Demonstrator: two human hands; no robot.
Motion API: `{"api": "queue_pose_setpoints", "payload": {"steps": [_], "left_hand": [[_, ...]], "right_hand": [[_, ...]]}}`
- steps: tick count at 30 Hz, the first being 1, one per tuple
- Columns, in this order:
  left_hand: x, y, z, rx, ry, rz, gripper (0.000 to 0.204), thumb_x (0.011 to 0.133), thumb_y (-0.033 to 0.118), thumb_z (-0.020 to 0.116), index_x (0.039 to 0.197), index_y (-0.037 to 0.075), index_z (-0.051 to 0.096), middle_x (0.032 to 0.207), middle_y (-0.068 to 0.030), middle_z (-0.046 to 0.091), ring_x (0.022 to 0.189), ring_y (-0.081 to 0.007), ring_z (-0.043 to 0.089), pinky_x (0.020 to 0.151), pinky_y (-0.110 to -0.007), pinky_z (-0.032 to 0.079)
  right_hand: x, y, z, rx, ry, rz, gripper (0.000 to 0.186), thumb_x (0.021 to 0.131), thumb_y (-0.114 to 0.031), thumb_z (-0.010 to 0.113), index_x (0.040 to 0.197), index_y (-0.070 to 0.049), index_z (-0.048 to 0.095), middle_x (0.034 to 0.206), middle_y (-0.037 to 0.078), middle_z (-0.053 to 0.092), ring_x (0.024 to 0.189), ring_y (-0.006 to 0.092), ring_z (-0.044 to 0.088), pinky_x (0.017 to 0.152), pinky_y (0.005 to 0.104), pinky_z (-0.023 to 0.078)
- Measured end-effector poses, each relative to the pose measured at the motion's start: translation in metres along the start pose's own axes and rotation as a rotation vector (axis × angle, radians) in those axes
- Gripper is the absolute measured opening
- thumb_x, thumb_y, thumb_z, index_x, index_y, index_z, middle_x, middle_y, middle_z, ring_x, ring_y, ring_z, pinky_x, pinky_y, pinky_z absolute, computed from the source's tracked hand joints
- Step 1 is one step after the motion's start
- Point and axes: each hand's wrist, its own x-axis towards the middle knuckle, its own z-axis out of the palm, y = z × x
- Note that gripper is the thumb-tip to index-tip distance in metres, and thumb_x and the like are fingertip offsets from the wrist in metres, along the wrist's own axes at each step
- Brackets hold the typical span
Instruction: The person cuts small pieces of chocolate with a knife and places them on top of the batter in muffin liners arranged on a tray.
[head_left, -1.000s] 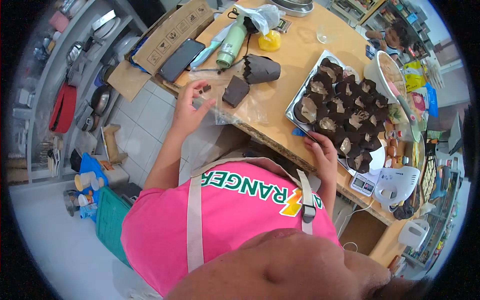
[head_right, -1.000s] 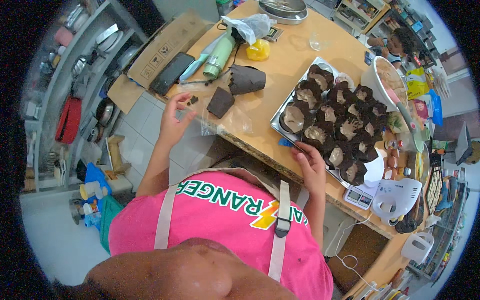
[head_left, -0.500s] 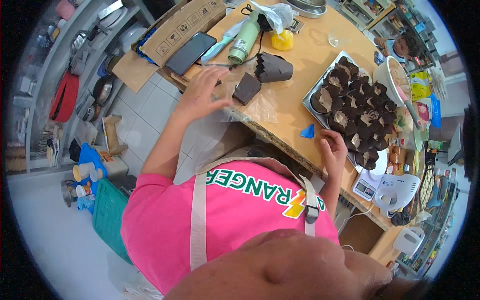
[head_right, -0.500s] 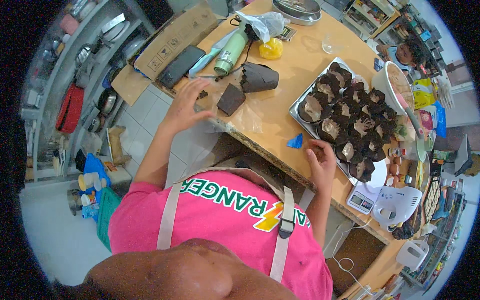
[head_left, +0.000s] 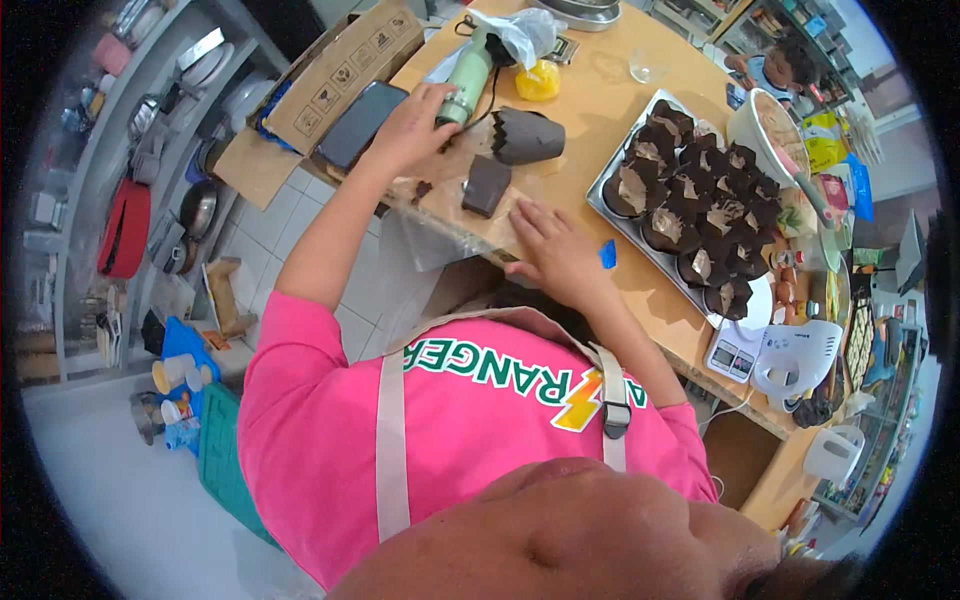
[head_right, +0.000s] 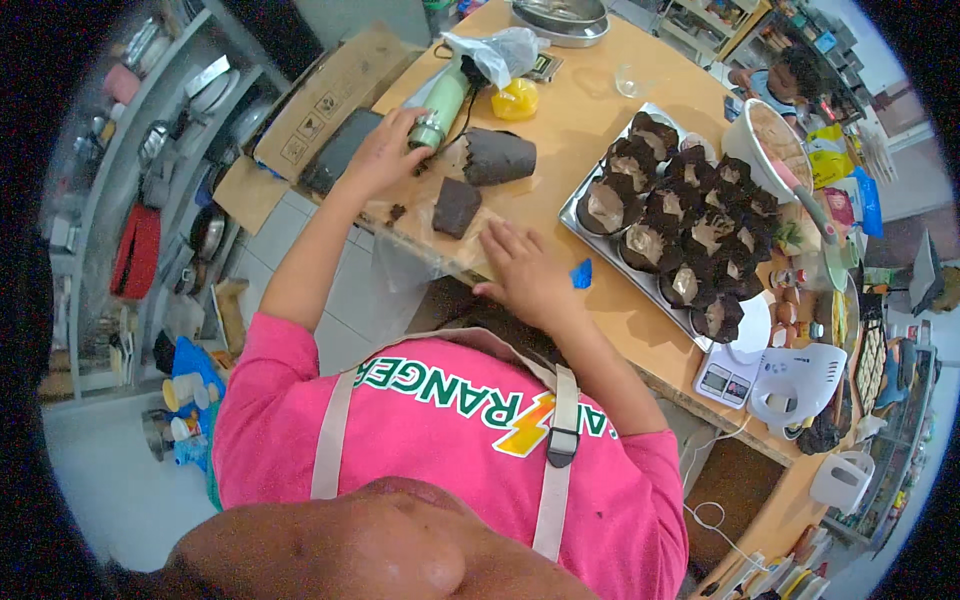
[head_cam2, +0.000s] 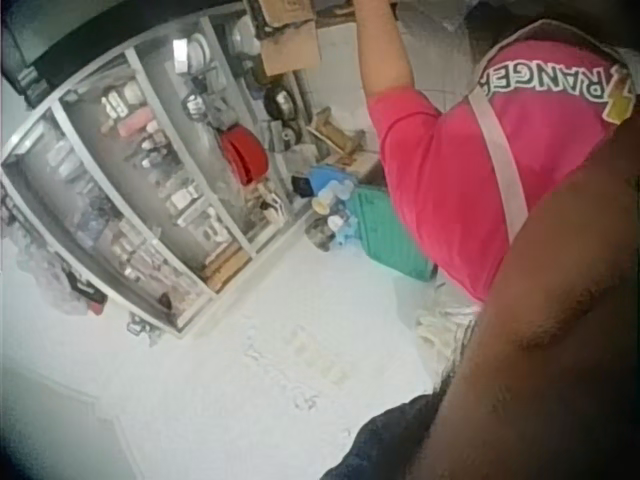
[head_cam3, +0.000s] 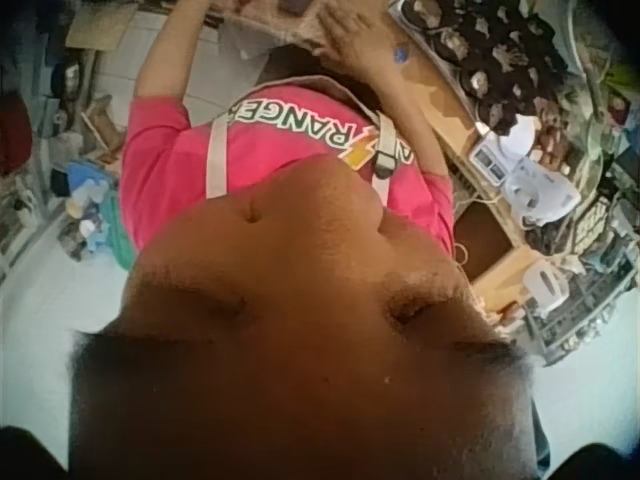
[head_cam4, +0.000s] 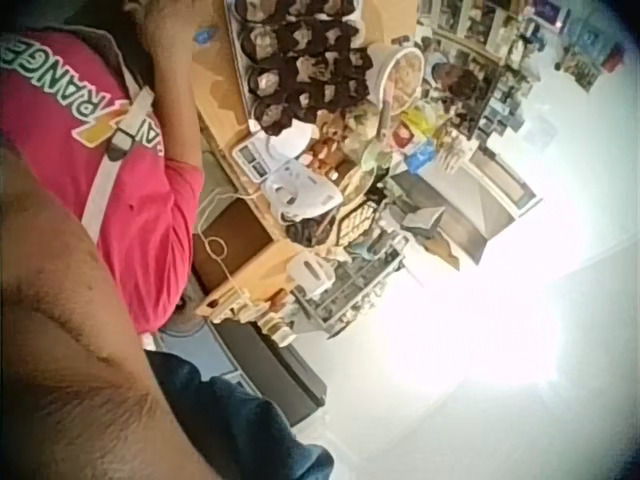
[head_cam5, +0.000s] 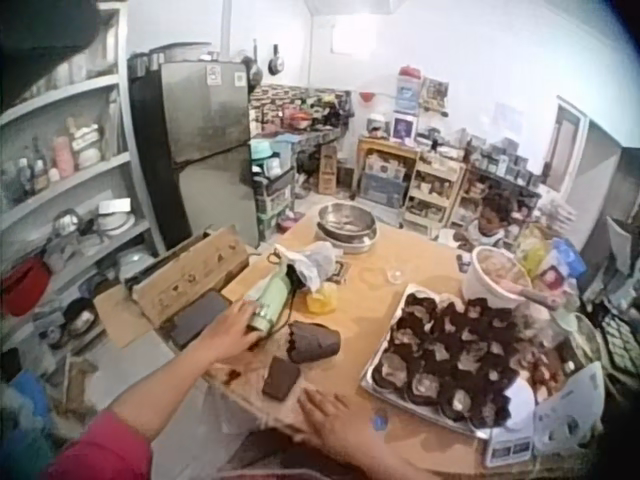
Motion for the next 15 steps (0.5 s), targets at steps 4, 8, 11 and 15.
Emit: {"api": "queue_pose_setpoints", "payload": {"steps": [4,8,11,15], "left_hand": [[0.004,-0.007,0.011,0.02,0.065,0.012,0.052,0.086,0.025,0.072,0.13,0.009,0.05,0.128,-0.0174,0.053,0.114,-0.0372,0.055,0.097,-0.043,0.046],[0.004,-0.009,0.014,0.052,0.108,0.018,0.052,0.086,0.025,0.072,0.13,0.008,0.05,0.126,-0.0175,0.054,0.114,-0.0372,0.054,0.097,-0.044,0.045],[-0.006,0.003,0.018,0.155,0.353,0.13,0.051,0.086,0.026,0.072,0.129,0.007,0.051,0.122,-0.0174,0.057,0.112,-0.0368,0.055,0.096,-0.044,0.046],[-0.046,0.052,0.012,-0.149,-0.023,0.219,0.03,0.083,0.02,0.071,0.108,0.005,0.063,0.111,-0.0121,0.062,0.106,-0.0327,0.058,0.092,-0.043,0.048]], "right_hand": [[-0.013,0.013,-0.003,-0.052,-0.041,0.079,0.075,0.089,-0.05,0.06,0.146,-0.005,0.041,0.154,0.015,0.038,0.143,0.0287,0.035,0.117,0.0458,0.029],[-0.022,0.028,-0.013,-0.046,-0.022,0.171,0.073,0.089,-0.045,0.064,0.145,-0.003,0.041,0.151,0.015,0.041,0.138,0.0308,0.041,0.112,0.0427,0.037],[-0.028,0.028,-0.017,-0.048,-0.007,0.21,0.072,0.088,-0.042,0.066,0.143,-0.002,0.043,0.15,0.015,0.042,0.135,0.031,0.045,0.108,0.04,0.043],[-0.029,0.022,-0.031,0.023,0.096,0.258,0.053,0.089,-0.025,0.067,0.135,-0.003,0.053,0.142,0.016,0.051,0.124,0.0349,0.054,0.101,0.0428,0.047]]}}
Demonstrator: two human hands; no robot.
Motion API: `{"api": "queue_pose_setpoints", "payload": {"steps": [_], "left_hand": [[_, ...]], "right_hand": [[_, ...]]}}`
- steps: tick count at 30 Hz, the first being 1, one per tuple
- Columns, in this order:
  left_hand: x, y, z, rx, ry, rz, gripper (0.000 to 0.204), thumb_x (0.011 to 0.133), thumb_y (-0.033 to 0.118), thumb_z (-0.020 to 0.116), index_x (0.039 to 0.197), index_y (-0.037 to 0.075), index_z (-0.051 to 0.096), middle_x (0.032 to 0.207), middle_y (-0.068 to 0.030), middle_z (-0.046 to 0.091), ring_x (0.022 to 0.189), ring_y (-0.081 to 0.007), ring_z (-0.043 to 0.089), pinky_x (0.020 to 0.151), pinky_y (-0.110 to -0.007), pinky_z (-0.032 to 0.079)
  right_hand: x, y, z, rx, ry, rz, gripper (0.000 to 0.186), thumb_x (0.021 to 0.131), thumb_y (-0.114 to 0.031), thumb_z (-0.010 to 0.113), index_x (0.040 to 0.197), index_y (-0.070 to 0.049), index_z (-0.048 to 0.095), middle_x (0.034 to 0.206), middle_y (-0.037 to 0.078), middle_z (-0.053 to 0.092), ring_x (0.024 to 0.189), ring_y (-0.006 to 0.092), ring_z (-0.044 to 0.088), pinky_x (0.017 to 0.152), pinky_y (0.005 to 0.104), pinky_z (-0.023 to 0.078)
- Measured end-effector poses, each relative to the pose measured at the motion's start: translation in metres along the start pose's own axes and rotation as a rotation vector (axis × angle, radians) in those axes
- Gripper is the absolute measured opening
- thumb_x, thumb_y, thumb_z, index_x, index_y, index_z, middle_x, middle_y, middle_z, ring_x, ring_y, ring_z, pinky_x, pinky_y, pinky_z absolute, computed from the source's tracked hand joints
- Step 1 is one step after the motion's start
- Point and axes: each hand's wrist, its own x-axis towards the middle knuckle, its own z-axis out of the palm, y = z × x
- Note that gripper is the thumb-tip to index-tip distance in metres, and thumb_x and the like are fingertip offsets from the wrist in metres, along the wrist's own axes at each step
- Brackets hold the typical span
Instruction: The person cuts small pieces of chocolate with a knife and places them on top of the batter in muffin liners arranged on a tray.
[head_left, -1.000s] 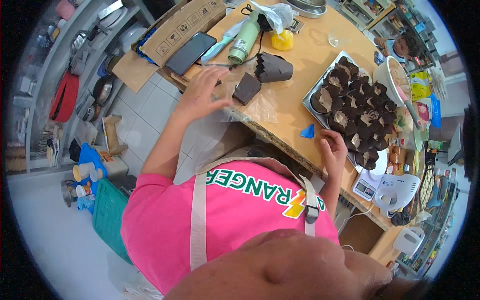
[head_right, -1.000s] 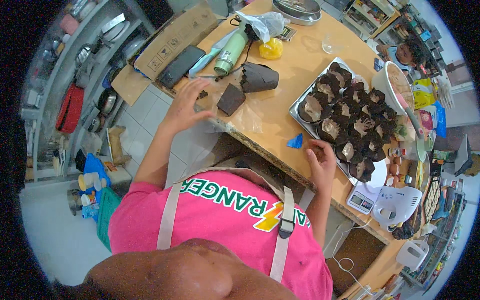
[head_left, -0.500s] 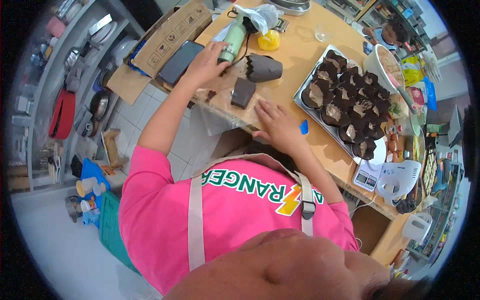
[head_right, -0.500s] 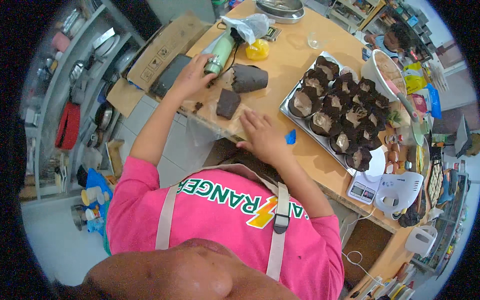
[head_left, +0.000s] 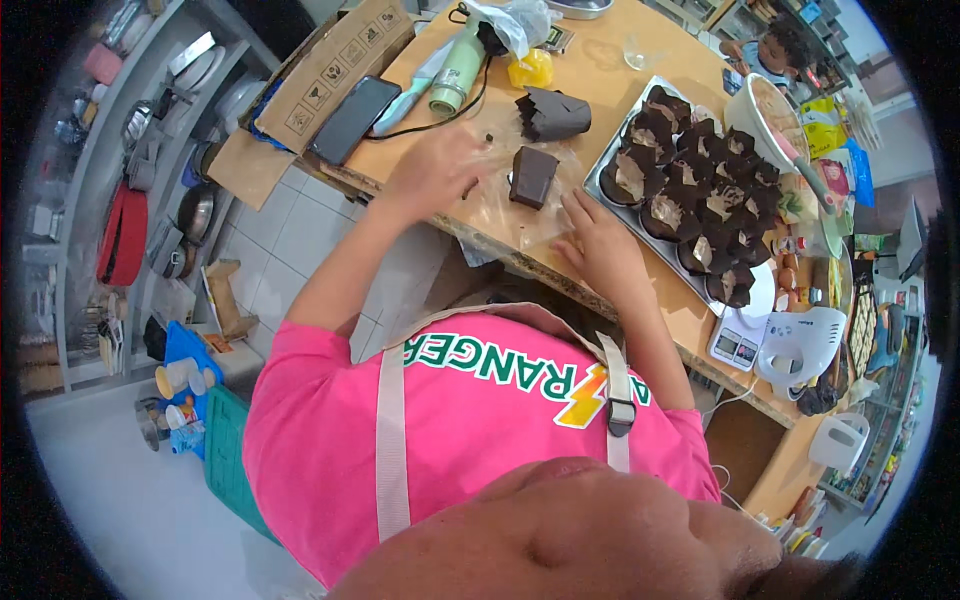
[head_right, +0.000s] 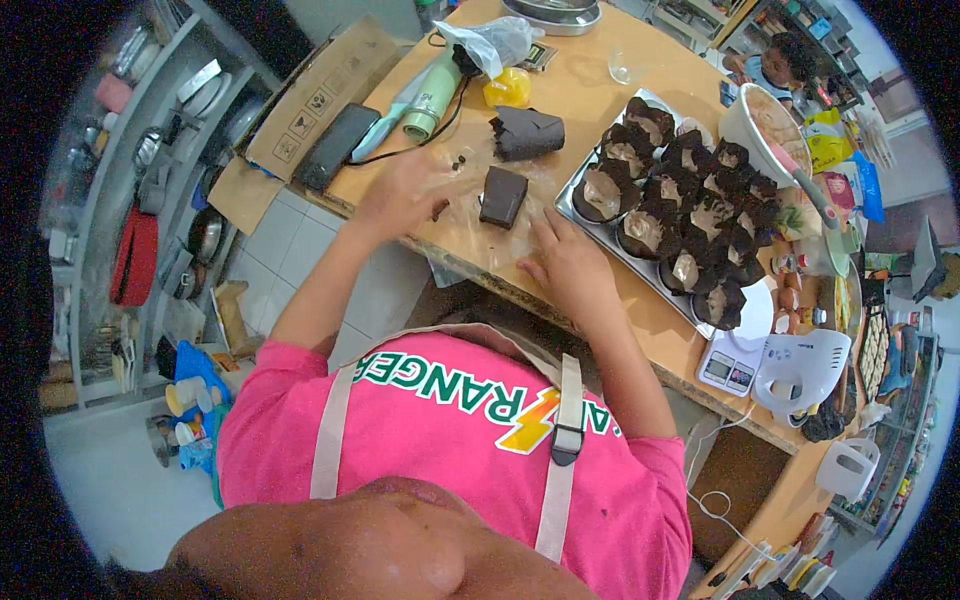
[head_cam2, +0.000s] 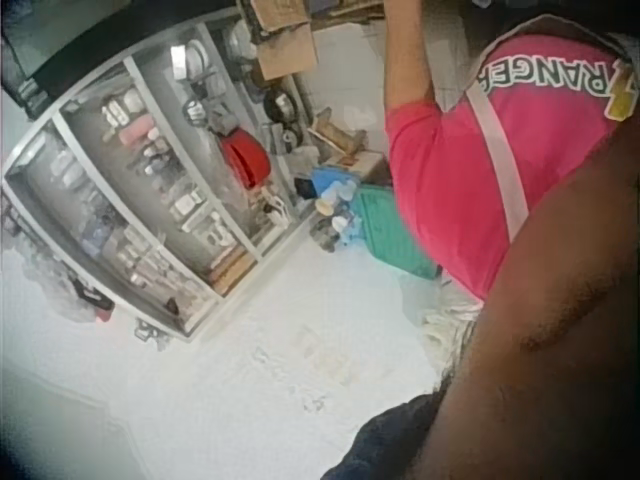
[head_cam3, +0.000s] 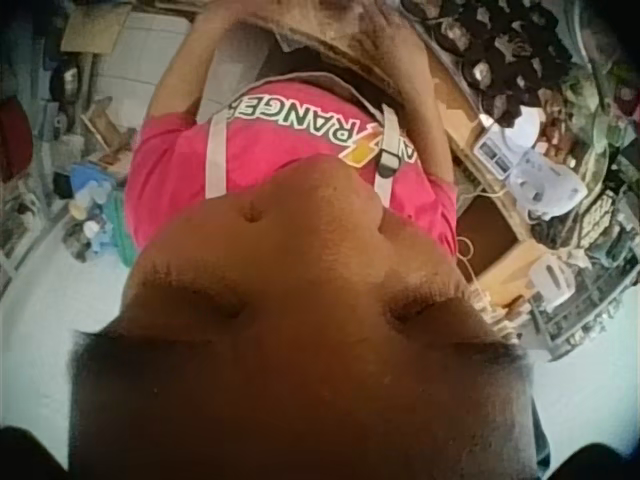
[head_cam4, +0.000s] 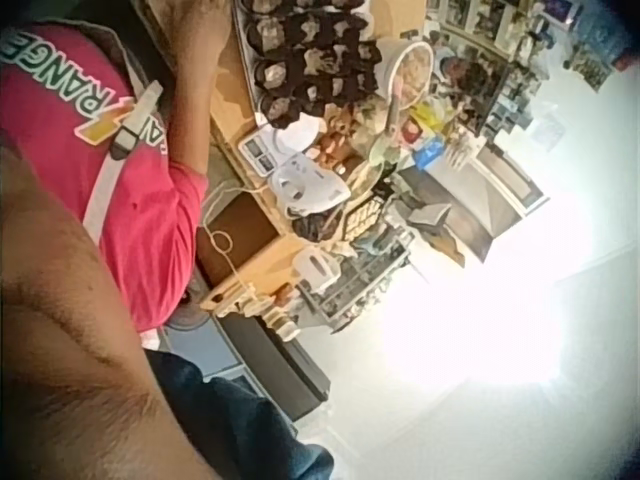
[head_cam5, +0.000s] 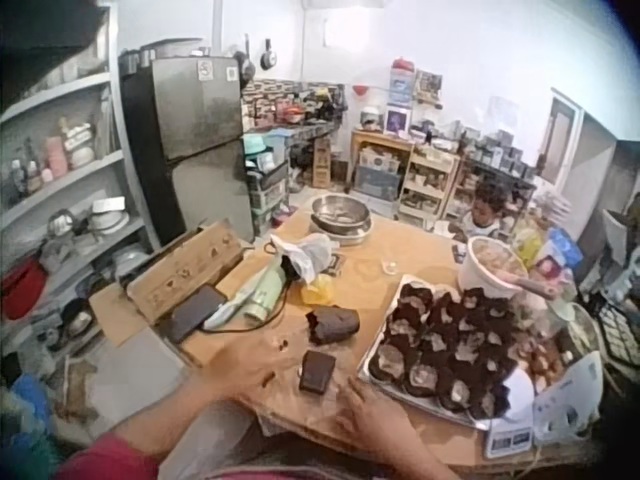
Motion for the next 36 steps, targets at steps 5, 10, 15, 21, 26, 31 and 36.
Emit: {"api": "queue_pose_setpoints", "payload": {"steps": [5,10,15,21,26,31,36], "left_hand": [[-0.034,0.013,0.003,0.016,-0.063,0.069,0.023,0.086,0.017,0.068,0.106,0.005,0.067,0.111,-0.0152,0.062,0.103,-0.0361,0.059,0.09,-0.043,0.048],[-0.029,0.013,0.015,0.042,-0.132,0.002,0.027,0.084,0.009,0.066,0.11,0.004,0.063,0.111,-0.0167,0.061,0.102,-0.0378,0.059,0.088,-0.044,0.049],[-0.026,0.016,0.017,0.066,-0.093,-0.077,0.03,0.083,0.002,0.063,0.112,0.0,0.057,0.106,-0.0204,0.059,0.098,-0.0412,0.059,0.083,-0.048,0.049],[-0.02,0.019,0.025,0.023,-0.008,0.017,0.028,0.083,0.005,0.063,0.109,0.001,0.057,0.105,-0.0209,0.059,0.094,-0.0424,0.058,0.082,-0.049,0.048],[-0.017,0.027,0.016,-0.001,-0.098,-0.081,0.027,0.084,0.006,0.062,0.11,0.002,0.06,0.107,-0.0199,0.062,0.097,-0.0403,0.06,0.084,-0.046,0.048],[-0.013,0.036,0.013,0.079,-0.091,-0.106,0.022,0.085,0.006,0.06,0.106,0.003,0.062,0.101,-0.0169,0.063,0.094,-0.0372,0.061,0.081,-0.045,0.049],[-0.009,0.028,0.019,0.086,-0.114,-0.061,0.014,0.085,0.006,0.061,0.099,0.002,0.063,0.1,-0.0158,0.064,0.091,-0.0369,0.061,0.079,-0.045,0.049]], "right_hand": [[0.051,-0.033,-0.032,0.215,0.159,-0.211,0.03,0.088,-0.006,0.061,0.118,-0.006,0.064,0.12,0.015,0.064,0.109,0.0354,0.061,0.091,0.043,0.051],[0.148,-0.018,0.014,0.022,-0.059,-0.383,0.032,0.081,-0.002,0.06,0.111,-0.009,0.068,0.113,0.011,0.065,0.105,0.033,0.064,0.086,0.0436,0.053],[0.191,-0.033,0.039,-0.164,-0.153,-0.326,0.022,0.078,-0.009,0.067,0.1,-0.01,0.069,0.101,0.012,0.067,0.097,0.0324,0.067,0.081,0.0437,0.055],[0.185,-0.036,0.028,-0.238,-0.187,-0.24,0.018,0.077,-0.004,0.065,0.094,-0.006,0.068,0.095,0.012,0.068,0.093,0.0328,0.068,0.078,0.0449,0.055],[0.135,-0.027,-0.041,0.119,0.251,-0.291,0.017,0.08,-0.003,0.061,0.095,-0.005,0.069,0.095,0.015,0.069,0.092,0.035,0.068,0.078,0.0454,0.055],[0.07,0.03,-0.093,0.096,0.309,-0.001,0.017,0.082,-0.005,0.064,0.099,-0.002,0.068,0.089,0.016,0.068,0.088,0.0368,0.065,0.077,0.0434,0.052],[0.052,0.051,-0.084,0.155,0.233,0.159,0.024,0.083,-0.003,0.063,0.106,-0.001,0.068,0.095,0.018,0.07,0.09,0.0376,0.067,0.079,0.042,0.053]]}}
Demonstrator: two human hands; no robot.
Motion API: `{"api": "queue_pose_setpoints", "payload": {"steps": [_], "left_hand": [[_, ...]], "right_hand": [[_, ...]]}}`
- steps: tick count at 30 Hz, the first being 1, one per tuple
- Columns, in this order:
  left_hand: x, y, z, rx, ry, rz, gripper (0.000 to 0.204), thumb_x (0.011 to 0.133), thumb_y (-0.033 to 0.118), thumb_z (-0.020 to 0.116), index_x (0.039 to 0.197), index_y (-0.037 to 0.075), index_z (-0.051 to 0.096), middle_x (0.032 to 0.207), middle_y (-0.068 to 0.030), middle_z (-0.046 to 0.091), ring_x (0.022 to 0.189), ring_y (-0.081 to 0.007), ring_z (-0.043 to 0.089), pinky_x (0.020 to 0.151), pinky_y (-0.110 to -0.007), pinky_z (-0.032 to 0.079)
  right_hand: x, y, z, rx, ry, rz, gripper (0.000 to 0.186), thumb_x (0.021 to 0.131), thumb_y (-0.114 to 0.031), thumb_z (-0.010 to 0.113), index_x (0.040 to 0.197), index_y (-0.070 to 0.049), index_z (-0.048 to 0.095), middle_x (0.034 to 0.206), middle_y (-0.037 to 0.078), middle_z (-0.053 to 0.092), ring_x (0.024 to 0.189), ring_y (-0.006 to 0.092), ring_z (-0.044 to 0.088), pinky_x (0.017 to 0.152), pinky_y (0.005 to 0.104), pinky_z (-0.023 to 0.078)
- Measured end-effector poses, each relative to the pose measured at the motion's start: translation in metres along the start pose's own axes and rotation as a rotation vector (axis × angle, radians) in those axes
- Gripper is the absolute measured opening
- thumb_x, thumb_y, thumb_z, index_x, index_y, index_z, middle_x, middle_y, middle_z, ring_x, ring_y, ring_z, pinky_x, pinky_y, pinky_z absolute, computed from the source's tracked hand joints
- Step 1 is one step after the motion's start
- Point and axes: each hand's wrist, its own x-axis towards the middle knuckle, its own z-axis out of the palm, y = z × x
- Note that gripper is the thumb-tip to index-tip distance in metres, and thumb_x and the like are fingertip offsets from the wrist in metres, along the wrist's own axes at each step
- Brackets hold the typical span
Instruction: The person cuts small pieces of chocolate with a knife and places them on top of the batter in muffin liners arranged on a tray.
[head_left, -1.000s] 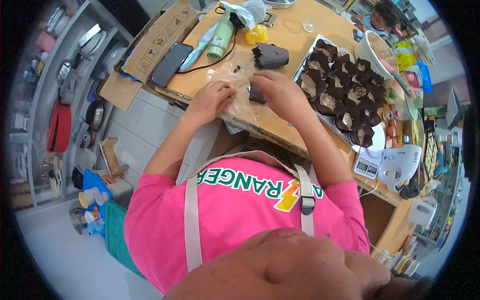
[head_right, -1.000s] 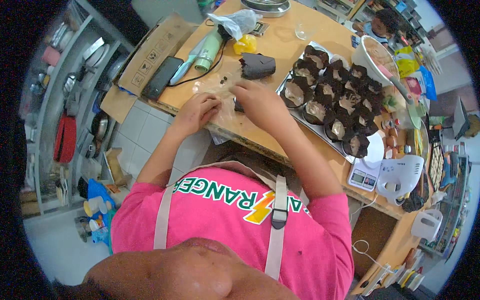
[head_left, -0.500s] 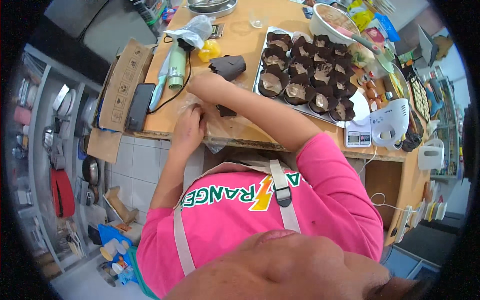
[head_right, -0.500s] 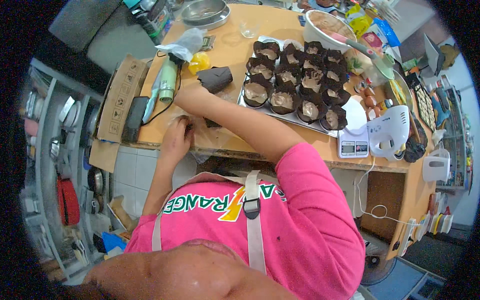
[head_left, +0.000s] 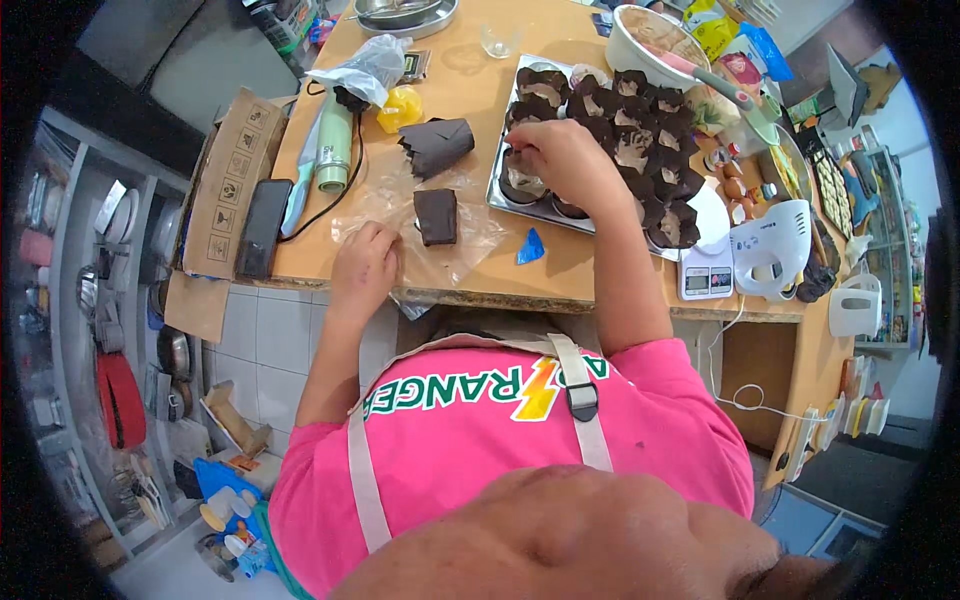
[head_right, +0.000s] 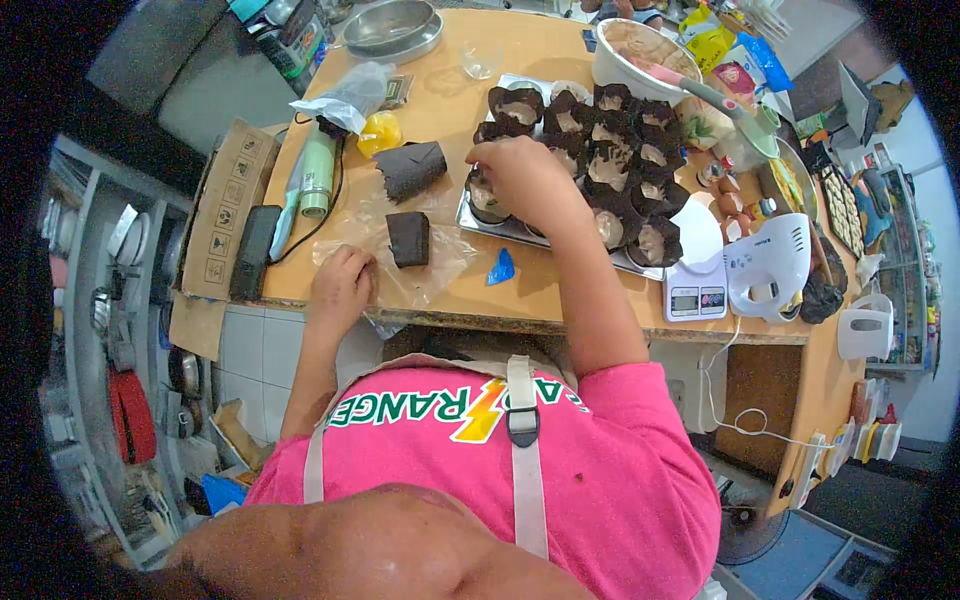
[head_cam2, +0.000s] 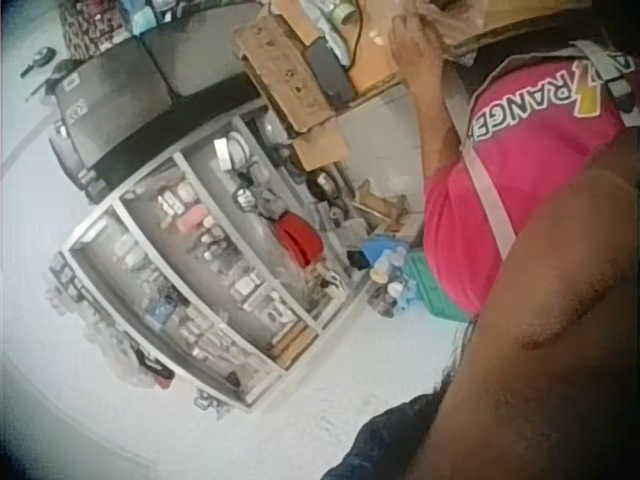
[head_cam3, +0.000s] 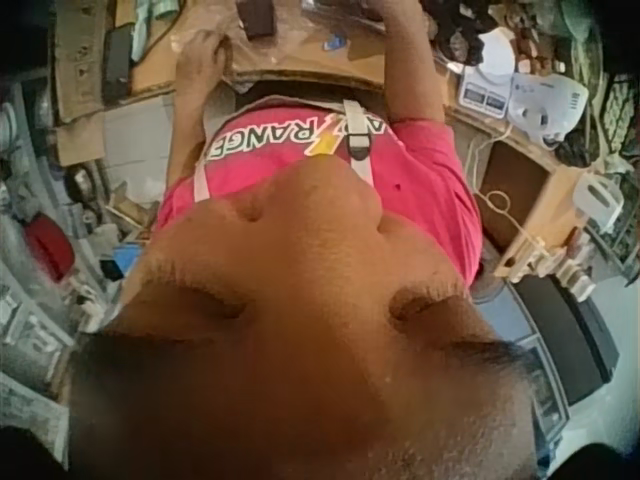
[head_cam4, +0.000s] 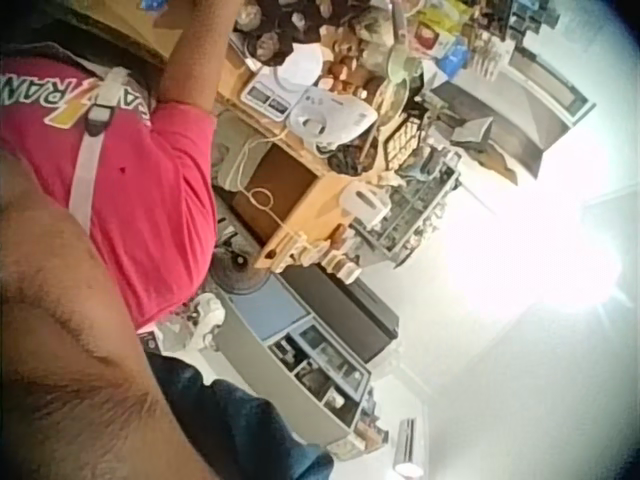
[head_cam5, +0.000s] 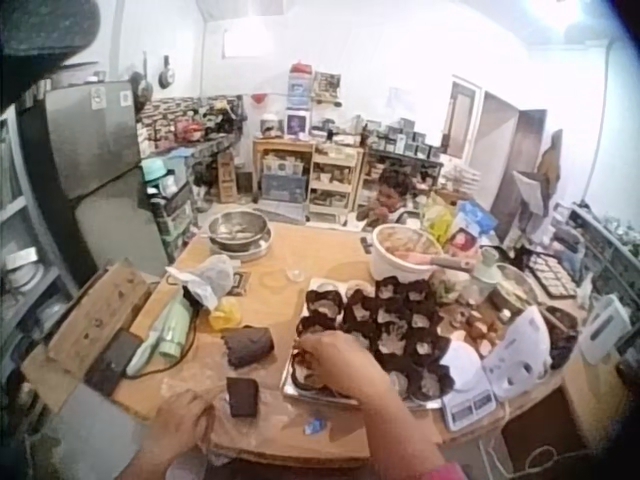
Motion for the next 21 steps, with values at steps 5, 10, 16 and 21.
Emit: {"api": "queue_pose_setpoints", "payload": {"steps": [5,10,16,21], "left_hand": [[-0.003,-0.006,0.003,-0.064,0.083,-0.012,0.014,0.084,0.006,0.065,0.097,0.001,0.063,0.095,-0.0158,0.065,0.09,-0.0365,0.062,0.079,-0.043,0.05],[-0.008,-0.008,0.001,-0.084,0.095,-0.047,0.016,0.08,0.003,0.069,0.095,0.001,0.064,0.093,-0.0155,0.066,0.09,-0.0344,0.064,0.079,-0.041,0.05],[-0.011,-0.008,-0.003,-0.102,0.068,-0.026,0.018,0.079,-0.002,0.067,0.096,0.001,0.065,0.093,-0.0151,0.066,0.088,-0.0317,0.065,0.078,-0.037,0.052],[-0.021,-0.026,-0.005,-0.371,0.097,-0.257,0.018,0.081,-0.004,0.068,0.099,0.0,0.067,0.093,-0.0077,0.069,0.081,-0.0166,0.066,0.071,-0.028,0.052]], "right_hand": [[-0.001,0.003,-0.002,0.074,0.044,0.021,0.026,0.081,0.003,0.062,0.107,0.0,0.067,0.097,0.019,0.07,0.093,0.0371,0.067,0.081,0.0416,0.053],[-0.006,0.008,-0.004,-0.005,0.062,0.038,0.03,0.08,0.007,0.063,0.108,-0.001,0.067,0.099,0.019,0.07,0.094,0.0368,0.067,0.082,0.0406,0.053],[-0.014,0.007,-0.017,0.086,0.267,-0.042,0.019,0.087,0.004,0.06,0.104,0.0,0.068,0.096,0.017,0.071,0.09,0.0322,0.069,0.078,0.0364,0.054],[-0.023,-0.014,-0.018,0.222,0.35,-0.097,0.014,0.088,-0.002,0.062,0.101,-0.001,0.068,0.091,0.017,0.07,0.084,0.0335,0.069,0.074,0.0372,0.054]]}}
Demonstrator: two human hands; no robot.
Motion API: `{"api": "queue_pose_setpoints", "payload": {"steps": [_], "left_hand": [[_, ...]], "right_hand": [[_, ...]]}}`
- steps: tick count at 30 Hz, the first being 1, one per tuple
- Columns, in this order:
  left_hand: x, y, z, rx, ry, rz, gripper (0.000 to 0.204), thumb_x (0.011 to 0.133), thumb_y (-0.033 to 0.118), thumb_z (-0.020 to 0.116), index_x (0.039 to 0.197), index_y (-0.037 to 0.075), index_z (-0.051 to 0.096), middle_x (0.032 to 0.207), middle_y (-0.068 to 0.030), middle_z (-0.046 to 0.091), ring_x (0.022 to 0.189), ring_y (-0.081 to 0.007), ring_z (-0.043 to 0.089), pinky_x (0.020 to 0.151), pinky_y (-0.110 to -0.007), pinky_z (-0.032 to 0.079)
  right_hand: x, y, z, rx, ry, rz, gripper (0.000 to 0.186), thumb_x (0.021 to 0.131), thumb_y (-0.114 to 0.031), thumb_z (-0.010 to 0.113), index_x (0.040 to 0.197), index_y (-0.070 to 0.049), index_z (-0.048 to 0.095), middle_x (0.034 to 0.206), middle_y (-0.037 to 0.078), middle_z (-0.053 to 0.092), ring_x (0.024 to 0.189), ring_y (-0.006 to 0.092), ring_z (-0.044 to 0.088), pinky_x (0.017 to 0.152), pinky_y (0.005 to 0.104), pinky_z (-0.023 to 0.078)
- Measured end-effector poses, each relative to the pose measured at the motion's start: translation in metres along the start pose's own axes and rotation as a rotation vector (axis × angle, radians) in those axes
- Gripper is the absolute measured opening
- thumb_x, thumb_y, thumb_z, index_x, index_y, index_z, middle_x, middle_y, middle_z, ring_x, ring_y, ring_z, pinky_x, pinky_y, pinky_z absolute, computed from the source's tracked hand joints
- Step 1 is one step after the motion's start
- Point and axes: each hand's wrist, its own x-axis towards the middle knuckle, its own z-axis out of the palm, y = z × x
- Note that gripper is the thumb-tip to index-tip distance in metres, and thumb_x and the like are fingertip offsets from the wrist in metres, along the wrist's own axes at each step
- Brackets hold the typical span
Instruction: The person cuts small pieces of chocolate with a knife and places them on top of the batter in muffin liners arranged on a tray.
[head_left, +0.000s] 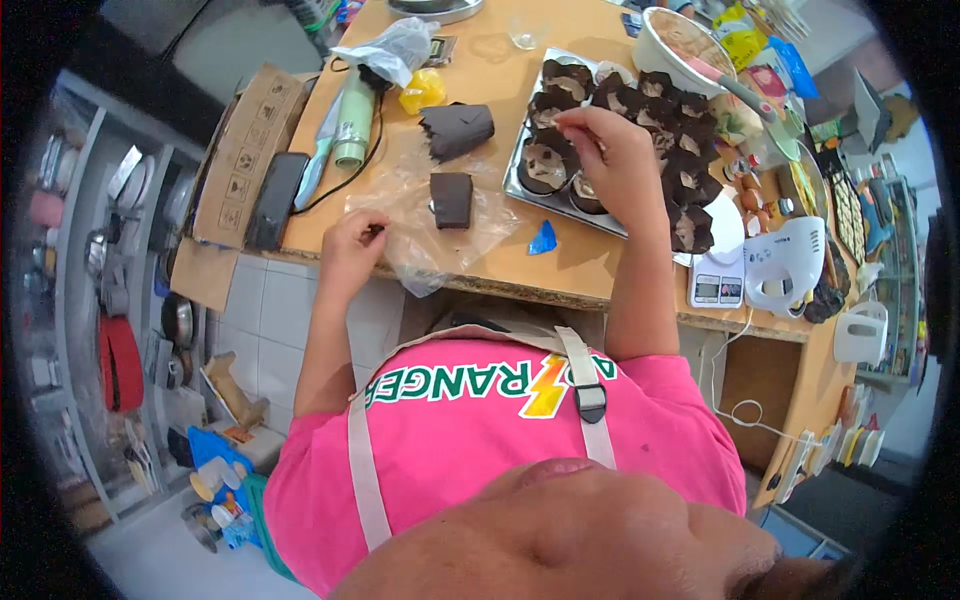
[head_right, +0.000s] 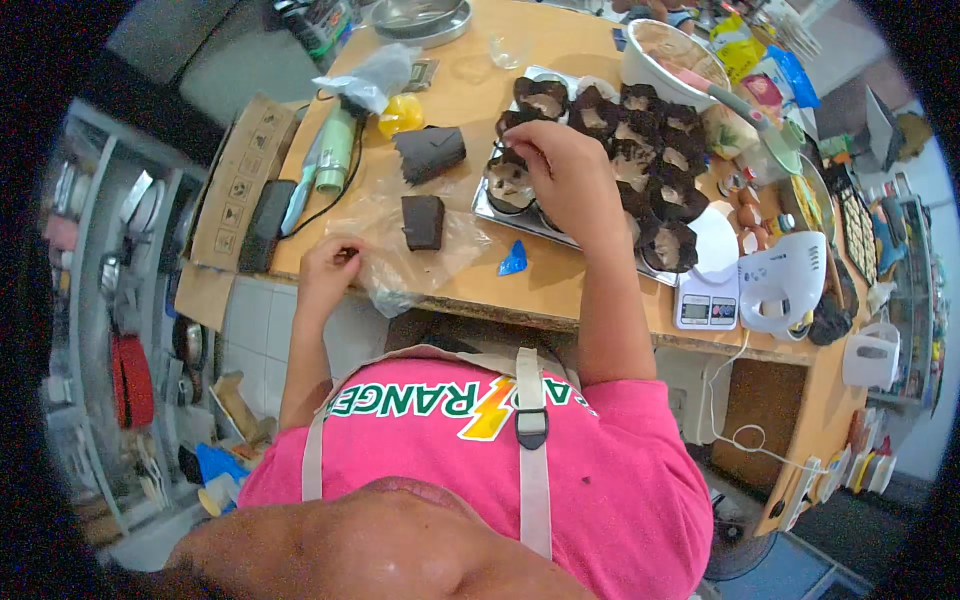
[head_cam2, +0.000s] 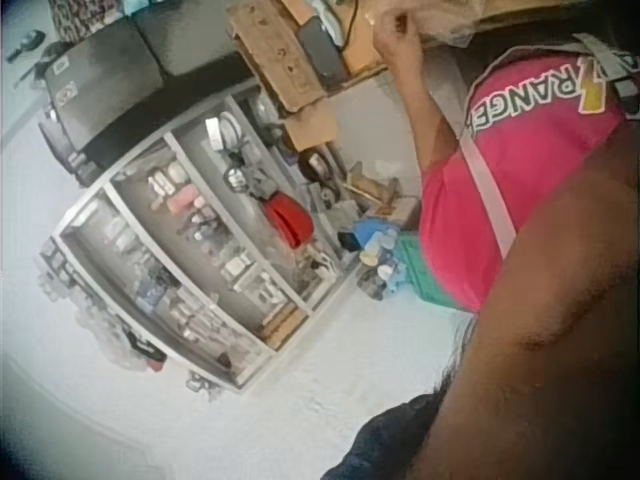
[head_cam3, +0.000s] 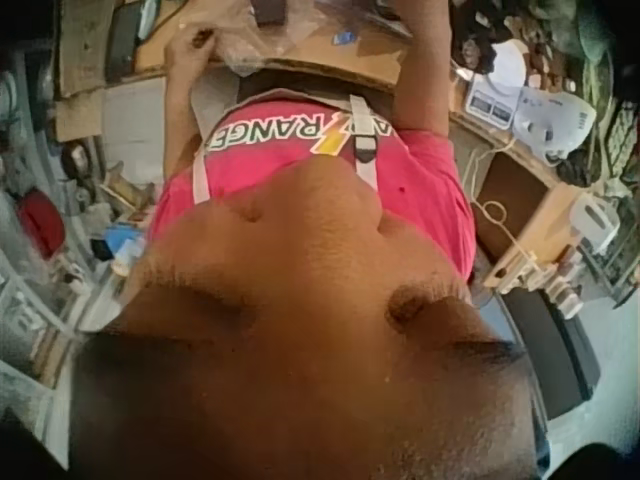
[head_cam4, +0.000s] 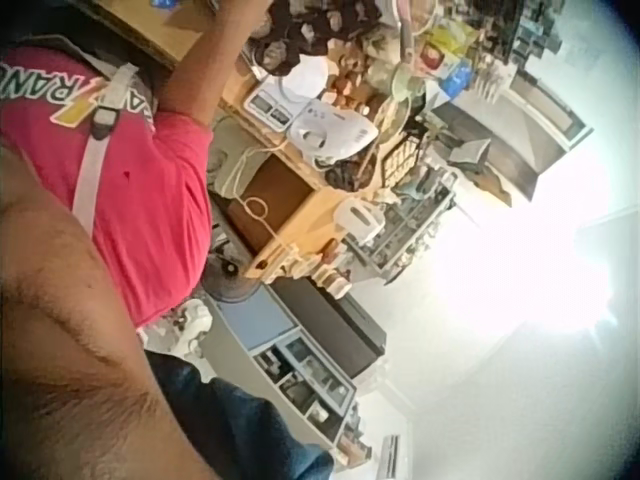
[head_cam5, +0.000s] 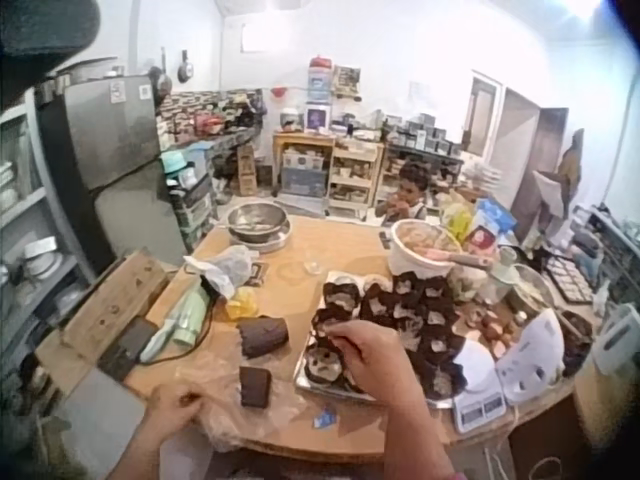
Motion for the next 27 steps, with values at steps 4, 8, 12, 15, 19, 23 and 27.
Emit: {"api": "queue_pose_setpoints", "payload": {"steps": [4,8,12,15,19,23,27], "left_hand": [[0.0,-0.019,-0.01,-0.231,0.01,-0.222,0.015,0.083,-0.001,0.07,0.098,0.001,0.069,0.092,-0.0015,0.068,0.078,-0.0076,0.062,0.07,-0.023,0.05],[-0.005,-0.027,-0.015,-0.314,0.011,-0.29,0.015,0.083,0.0,0.072,0.097,0.002,0.07,0.094,-0.0033,0.069,0.082,-0.0081,0.063,0.074,-0.022,0.051],[0.006,0.001,-0.017,-0.745,0.07,-0.168,0.022,0.082,-0.007,0.07,0.102,0.001,0.066,0.104,-0.0075,0.068,0.094,-0.0135,0.064,0.085,-0.026,0.052],[0.031,0.049,0.009,-1.012,-0.074,-0.09,0.024,0.085,-0.006,0.068,0.107,0.0,0.063,0.108,-0.0105,0.067,0.097,-0.0175,0.065,0.089,-0.03,0.053],[0.069,0.098,0.042,-1.133,-0.119,-0.149,0.02,0.089,-0.003,0.066,0.108,-0.001,0.062,0.108,-0.0104,0.067,0.097,-0.0179,0.066,0.089,-0.03,0.054],[0.099,0.124,0.069,-1.279,-0.239,-0.14,0.02,0.092,0.002,0.065,0.111,-0.001,0.062,0.107,-0.0097,0.068,0.098,-0.0168,0.066,0.089,-0.03,0.055],[0.11,0.136,0.074,-1.12,-0.335,-0.143,0.021,0.09,0.004,0.069,0.11,0.0,0.063,0.105,-0.0083,0.069,0.093,-0.015,0.067,0.085,-0.03,0.056]], "right_hand": [[-0.006,-0.009,0.012,0.101,-0.085,0.02,0.015,0.088,-0.002,0.062,0.102,-0.002,0.068,0.09,0.016,0.07,0.083,0.0332,0.068,0.073,0.0372,0.053],[-0.009,-0.014,0.022,0.054,-0.138,-0.012,0.016,0.087,0.001,0.064,0.102,0.0,0.07,0.092,0.014,0.072,0.08,0.0235,0.07,0.071,0.0306,0.053],[-0.014,-0.029,0.045,0.231,-0.249,-0.056,0.021,0.084,0.001,0.068,0.105,-0.002,0.07,0.092,0.013,0.07,0.085,0.0232,0.068,0.073,0.0318,0.055],[-0.018,-0.045,0.068,0.313,-0.12,-0.172,0.021,0.083,-0.004,0.069,0.104,-0.005,0.07,0.094,0.013,0.07,0.081,0.0304,0.068,0.073,0.0369,0.055],[-0.011,-0.038,0.059,0.272,0.023,-0.166,0.021,0.079,-0.006,0.073,0.1,-0.005,0.071,0.093,0.011,0.07,0.084,0.0294,0.069,0.074,0.0362,0.056],[-0.001,-0.009,0.031,0.122,0.082,-0.147,0.019,0.078,-0.005,0.074,0.097,-0.004,0.072,0.093,0.011,0.07,0.083,0.0292,0.069,0.072,0.0346,0.056],[0.001,0.004,0.012,0.06,-0.004,-0.073,0.018,0.079,-0.002,0.072,0.097,-0.003,0.071,0.092,0.011,0.069,0.081,0.0258,0.069,0.07,0.0327,0.055]]}}
